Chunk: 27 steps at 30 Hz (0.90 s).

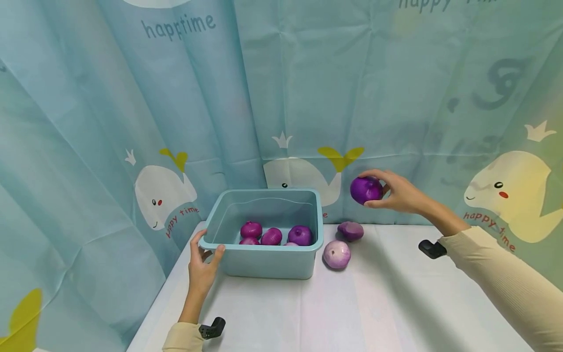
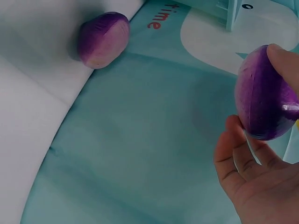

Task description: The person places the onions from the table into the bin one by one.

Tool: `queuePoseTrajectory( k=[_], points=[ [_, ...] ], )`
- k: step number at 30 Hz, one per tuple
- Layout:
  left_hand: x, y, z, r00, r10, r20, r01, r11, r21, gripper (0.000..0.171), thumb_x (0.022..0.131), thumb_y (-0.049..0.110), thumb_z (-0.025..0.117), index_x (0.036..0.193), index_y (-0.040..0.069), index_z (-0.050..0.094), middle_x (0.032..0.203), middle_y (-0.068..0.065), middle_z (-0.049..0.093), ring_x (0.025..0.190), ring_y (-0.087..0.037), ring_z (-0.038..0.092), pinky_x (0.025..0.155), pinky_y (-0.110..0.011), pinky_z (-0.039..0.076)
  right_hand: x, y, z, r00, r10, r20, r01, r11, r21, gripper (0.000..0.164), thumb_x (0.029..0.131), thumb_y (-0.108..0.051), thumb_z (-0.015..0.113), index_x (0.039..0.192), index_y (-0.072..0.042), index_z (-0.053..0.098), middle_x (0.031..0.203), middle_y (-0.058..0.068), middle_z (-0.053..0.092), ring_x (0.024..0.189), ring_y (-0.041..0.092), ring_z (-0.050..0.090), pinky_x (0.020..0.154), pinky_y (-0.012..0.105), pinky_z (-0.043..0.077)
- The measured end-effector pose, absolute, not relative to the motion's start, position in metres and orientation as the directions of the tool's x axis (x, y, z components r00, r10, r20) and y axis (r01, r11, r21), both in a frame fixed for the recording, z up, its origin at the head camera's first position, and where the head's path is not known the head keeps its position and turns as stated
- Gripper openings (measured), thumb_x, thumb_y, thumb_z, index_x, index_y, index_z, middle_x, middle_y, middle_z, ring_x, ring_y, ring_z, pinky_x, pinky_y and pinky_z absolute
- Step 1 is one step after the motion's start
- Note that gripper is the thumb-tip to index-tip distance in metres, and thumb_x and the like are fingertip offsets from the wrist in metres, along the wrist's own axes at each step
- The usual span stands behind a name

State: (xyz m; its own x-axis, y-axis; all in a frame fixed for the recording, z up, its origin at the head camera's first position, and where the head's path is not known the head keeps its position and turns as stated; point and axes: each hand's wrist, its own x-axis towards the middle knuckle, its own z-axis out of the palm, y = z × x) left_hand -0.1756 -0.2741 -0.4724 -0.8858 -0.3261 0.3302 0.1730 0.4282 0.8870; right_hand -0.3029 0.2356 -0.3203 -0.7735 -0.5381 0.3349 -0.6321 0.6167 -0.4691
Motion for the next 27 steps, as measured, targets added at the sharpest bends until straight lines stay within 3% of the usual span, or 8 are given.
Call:
queuePoseTrajectory(
  k=[7, 13, 18, 27],
  points=[
    [-0.175, -0.275, -0.472, -0.884, -0.328, 0.332, 0.171, 0.433, 0.885, 0.071, 0.098, 0.026, 0.071, 0.156, 0.026, 0.03, 0.156, -0.02, 0.042, 0.128, -0.045, 0.055, 0.094, -0.053, 0.051, -0.308, 0.231, -0.316, -0.773, -0.535, 0.339, -0.633, 0.62, -0.465, 0.07, 0.081, -0.02, 0.089, 0.142, -0.015, 0.055, 0.125, 0.018, 0.058, 0.082, 0.024, 0.065, 0.079, 0.048, 0.052],
    [-0.176, -0.274, -0.473, -0.888, -0.311, 0.34, 0.192, 0.42, 0.887, 0.071, 0.099, 0.024, 0.069, 0.157, 0.026, 0.028, 0.158, -0.021, 0.038, 0.131, -0.047, 0.051, 0.096, -0.061, 0.048, -0.316, 0.217, -0.303, -0.766, -0.562, 0.31, -0.638, 0.612, -0.467, 0.068, 0.082, -0.023, 0.089, 0.141, -0.017, 0.056, 0.128, 0.016, 0.059, 0.081, 0.022, 0.066, 0.08, 0.044, 0.054],
    [-0.176, -0.274, -0.474, -0.888, -0.306, 0.342, 0.203, 0.407, 0.891, 0.071, 0.1, 0.024, 0.068, 0.158, 0.026, 0.027, 0.159, -0.02, 0.036, 0.133, -0.048, 0.049, 0.097, -0.064, 0.047, -0.321, 0.196, -0.294, -0.765, -0.583, 0.275, -0.638, 0.624, -0.452, 0.068, 0.081, -0.025, 0.089, 0.141, -0.019, 0.057, 0.129, 0.018, 0.056, 0.093, 0.028, 0.064, 0.081, 0.043, 0.056],
    [-0.176, -0.275, -0.473, -0.885, -0.317, 0.34, 0.196, 0.408, 0.892, 0.072, 0.098, 0.026, 0.07, 0.157, 0.027, 0.029, 0.158, -0.021, 0.037, 0.132, -0.049, 0.05, 0.097, -0.064, 0.047, -0.325, 0.149, -0.284, -0.742, -0.63, 0.229, -0.659, 0.62, -0.426, 0.069, 0.081, -0.024, 0.088, 0.143, -0.022, 0.057, 0.131, 0.019, 0.055, 0.12, 0.037, 0.054, 0.09, 0.055, 0.053]
  ],
)
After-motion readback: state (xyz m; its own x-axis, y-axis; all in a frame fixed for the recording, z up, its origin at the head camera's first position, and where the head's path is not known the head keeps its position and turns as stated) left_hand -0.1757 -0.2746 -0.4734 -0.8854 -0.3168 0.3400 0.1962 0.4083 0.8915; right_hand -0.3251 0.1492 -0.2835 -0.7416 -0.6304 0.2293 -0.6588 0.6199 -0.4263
